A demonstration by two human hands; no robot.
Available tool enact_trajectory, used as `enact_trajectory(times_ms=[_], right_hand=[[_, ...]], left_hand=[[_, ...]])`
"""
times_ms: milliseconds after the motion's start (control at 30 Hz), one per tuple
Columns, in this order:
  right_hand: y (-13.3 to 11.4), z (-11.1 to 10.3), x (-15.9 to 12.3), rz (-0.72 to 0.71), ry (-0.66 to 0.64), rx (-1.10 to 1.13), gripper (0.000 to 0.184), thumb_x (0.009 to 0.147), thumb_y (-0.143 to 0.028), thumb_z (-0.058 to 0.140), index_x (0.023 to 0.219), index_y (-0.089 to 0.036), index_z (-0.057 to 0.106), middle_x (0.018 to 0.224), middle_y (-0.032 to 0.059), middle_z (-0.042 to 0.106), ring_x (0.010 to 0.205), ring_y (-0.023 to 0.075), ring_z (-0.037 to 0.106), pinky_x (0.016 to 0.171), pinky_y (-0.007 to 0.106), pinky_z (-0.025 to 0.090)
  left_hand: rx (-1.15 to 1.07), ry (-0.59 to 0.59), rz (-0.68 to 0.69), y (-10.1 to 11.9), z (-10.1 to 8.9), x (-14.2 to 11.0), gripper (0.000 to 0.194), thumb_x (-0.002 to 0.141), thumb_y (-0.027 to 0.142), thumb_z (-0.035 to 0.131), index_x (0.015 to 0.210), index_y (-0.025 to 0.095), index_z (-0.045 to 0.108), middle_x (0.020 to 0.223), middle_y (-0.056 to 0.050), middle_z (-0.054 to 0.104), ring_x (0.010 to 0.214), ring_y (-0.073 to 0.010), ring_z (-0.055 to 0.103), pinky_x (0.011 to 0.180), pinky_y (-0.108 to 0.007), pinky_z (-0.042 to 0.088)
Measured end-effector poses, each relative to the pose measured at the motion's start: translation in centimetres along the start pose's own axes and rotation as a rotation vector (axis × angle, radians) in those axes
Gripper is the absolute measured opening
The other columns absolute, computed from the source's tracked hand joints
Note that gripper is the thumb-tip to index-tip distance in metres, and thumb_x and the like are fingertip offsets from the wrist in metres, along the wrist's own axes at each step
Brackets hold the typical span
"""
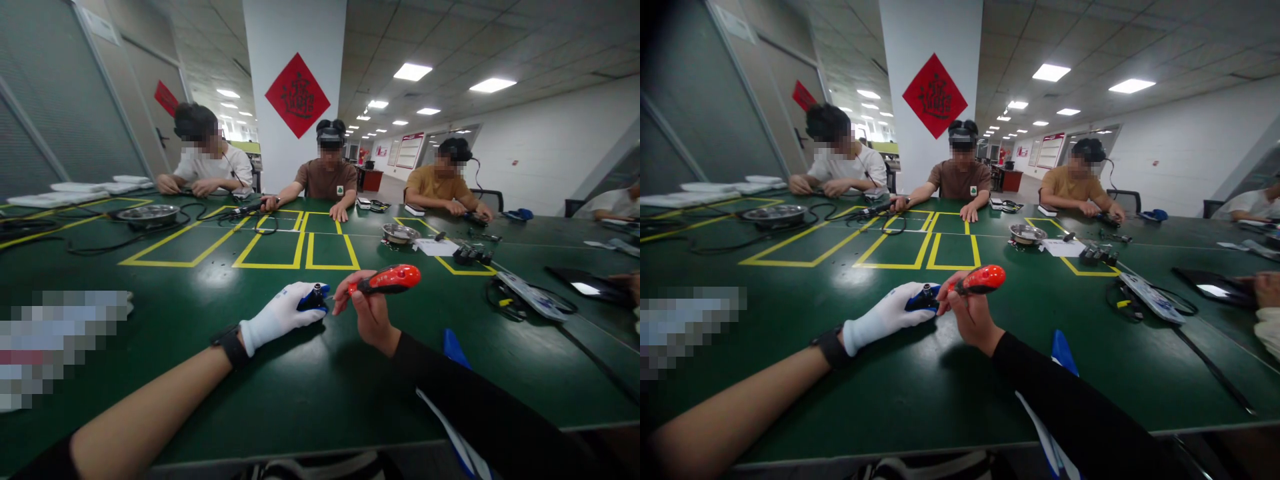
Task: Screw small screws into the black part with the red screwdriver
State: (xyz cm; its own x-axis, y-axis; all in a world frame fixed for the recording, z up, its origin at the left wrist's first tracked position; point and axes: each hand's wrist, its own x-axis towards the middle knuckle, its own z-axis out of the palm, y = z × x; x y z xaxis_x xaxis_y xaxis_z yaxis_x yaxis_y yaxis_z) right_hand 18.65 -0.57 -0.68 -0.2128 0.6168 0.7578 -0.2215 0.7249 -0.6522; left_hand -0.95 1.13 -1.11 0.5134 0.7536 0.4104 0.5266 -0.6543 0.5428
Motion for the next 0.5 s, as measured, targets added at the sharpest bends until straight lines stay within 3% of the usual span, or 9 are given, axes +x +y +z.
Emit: enact_trajectory(times_ms=[200,500], right_hand=[[0.52,-0.15,-0.33,0.004,-0.053,-0.120,0.019,0.093,-0.040,0.044,0.096,-0.022,0.046,0.079,0.0013,0.058,0.056,0.0122,0.059,0.054,0.028,0.049],[0.47,-0.08,-0.26,-0.010,-0.035,-0.114,0.019,0.093,-0.041,0.044,0.097,-0.023,0.045,0.075,0.0001,0.059,0.054,0.0127,0.058,0.053,0.029,0.048]], left_hand=[[-0.025,-0.048,0.000,0.31,-0.24,0.30,0.027,0.079,0.037,0.064,0.098,0.018,0.066,0.095,-0.004,0.068,0.087,-0.0210,0.062,0.081,-0.032,0.048],[-0.018,-0.038,0.008,0.61,-0.26,0.17,0.027,0.080,0.040,0.062,0.095,0.018,0.065,0.089,-0.003,0.067,0.082,-0.0204,0.061,0.077,-0.030,0.047]])
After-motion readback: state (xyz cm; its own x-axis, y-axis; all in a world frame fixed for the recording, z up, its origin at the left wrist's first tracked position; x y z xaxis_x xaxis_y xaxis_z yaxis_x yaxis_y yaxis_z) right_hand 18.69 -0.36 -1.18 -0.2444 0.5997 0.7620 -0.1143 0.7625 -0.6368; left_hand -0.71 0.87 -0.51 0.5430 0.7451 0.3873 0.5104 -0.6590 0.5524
